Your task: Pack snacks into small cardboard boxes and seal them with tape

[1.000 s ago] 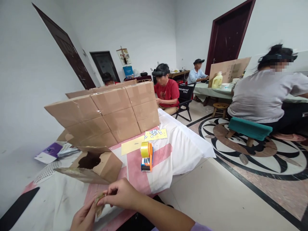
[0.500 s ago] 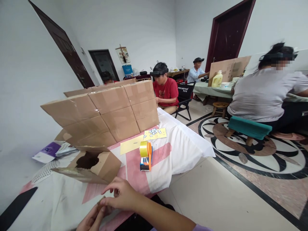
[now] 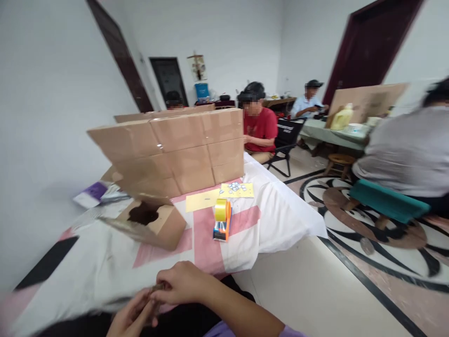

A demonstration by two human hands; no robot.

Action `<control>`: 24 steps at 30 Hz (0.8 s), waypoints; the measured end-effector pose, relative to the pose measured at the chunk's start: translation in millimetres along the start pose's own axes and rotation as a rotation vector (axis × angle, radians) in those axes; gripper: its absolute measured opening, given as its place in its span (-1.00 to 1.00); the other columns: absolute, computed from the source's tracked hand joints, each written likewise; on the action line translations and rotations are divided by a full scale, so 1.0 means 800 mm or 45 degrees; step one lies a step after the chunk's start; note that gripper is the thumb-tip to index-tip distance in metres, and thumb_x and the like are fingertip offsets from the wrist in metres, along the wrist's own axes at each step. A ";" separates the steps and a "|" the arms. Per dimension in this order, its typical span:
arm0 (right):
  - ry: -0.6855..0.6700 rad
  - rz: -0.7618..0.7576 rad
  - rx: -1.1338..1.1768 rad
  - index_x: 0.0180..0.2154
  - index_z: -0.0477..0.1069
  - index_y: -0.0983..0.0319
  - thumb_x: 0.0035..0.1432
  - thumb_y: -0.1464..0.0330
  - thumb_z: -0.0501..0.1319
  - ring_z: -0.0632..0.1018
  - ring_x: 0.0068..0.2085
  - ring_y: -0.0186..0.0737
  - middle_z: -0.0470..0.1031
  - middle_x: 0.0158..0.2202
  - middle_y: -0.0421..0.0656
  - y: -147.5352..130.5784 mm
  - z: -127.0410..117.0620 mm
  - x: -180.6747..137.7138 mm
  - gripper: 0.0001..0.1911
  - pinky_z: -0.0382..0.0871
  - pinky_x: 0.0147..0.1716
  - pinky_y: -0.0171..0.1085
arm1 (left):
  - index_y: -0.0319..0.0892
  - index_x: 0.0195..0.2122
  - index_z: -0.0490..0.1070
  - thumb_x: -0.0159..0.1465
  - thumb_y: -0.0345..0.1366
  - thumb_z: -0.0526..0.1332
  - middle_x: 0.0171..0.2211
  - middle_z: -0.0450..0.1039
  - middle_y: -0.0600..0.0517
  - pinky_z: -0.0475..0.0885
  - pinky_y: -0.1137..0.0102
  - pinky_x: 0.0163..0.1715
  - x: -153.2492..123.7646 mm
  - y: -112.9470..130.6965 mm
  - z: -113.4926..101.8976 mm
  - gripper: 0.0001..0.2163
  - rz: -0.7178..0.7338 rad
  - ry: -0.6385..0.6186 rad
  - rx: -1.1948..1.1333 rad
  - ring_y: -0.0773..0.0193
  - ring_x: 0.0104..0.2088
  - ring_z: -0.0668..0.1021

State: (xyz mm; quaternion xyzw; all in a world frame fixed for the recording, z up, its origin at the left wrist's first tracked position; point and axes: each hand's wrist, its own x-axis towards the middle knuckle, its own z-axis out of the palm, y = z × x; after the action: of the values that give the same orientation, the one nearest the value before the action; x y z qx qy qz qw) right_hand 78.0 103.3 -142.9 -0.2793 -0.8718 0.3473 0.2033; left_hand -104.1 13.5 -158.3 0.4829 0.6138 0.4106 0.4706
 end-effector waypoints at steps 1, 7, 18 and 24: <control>-0.006 -0.013 0.032 -0.30 0.52 0.19 0.24 0.19 0.31 0.51 -0.41 -0.30 0.56 -0.45 -0.23 0.000 0.004 0.000 -0.81 0.16 -0.44 -0.39 | -0.15 -0.25 0.58 0.13 0.19 0.34 -0.47 0.57 -0.01 0.49 0.33 -0.37 -0.006 0.001 0.001 -0.53 0.016 0.004 0.010 0.18 -0.49 0.54; -0.109 0.012 0.484 -0.45 0.35 0.22 0.39 0.25 0.10 0.42 -0.48 -0.34 0.43 -0.55 -0.26 0.001 0.039 0.008 -0.66 0.20 -0.43 -0.37 | -0.22 -0.17 0.50 0.33 -0.04 0.23 -0.38 0.60 -0.04 0.43 0.41 -0.39 -0.042 0.003 0.012 -0.69 -0.002 0.142 -0.157 0.30 -0.51 0.54; -0.428 -0.103 0.325 -0.23 0.49 0.20 0.47 0.22 0.03 0.52 -0.43 -0.26 0.52 -0.45 -0.21 -0.011 0.086 0.048 -0.67 0.32 -0.36 -0.30 | -0.18 -0.37 0.44 0.34 -0.04 0.24 -0.49 0.55 0.05 0.34 0.47 -0.51 -0.095 -0.063 -0.028 -0.70 -0.096 0.458 -0.403 0.39 -0.59 0.47; -0.016 -0.264 -0.172 -0.22 0.51 0.22 0.40 0.30 0.13 0.58 -0.35 -0.21 0.60 -0.34 -0.13 0.028 0.070 0.090 -0.79 0.38 -0.31 -0.27 | -0.16 -0.31 0.41 0.31 0.08 0.23 -0.58 0.29 0.18 0.26 0.50 -0.55 -0.130 -0.185 -0.088 -0.63 -0.365 1.138 -0.552 0.42 -0.58 0.36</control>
State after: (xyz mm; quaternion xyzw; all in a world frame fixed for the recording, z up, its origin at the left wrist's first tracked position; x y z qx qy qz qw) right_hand 0.8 134.5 -185.3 -0.1986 -0.9186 0.2667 0.2134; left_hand -194.0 -120.9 -265.6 0.0626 0.7159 0.6259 0.3031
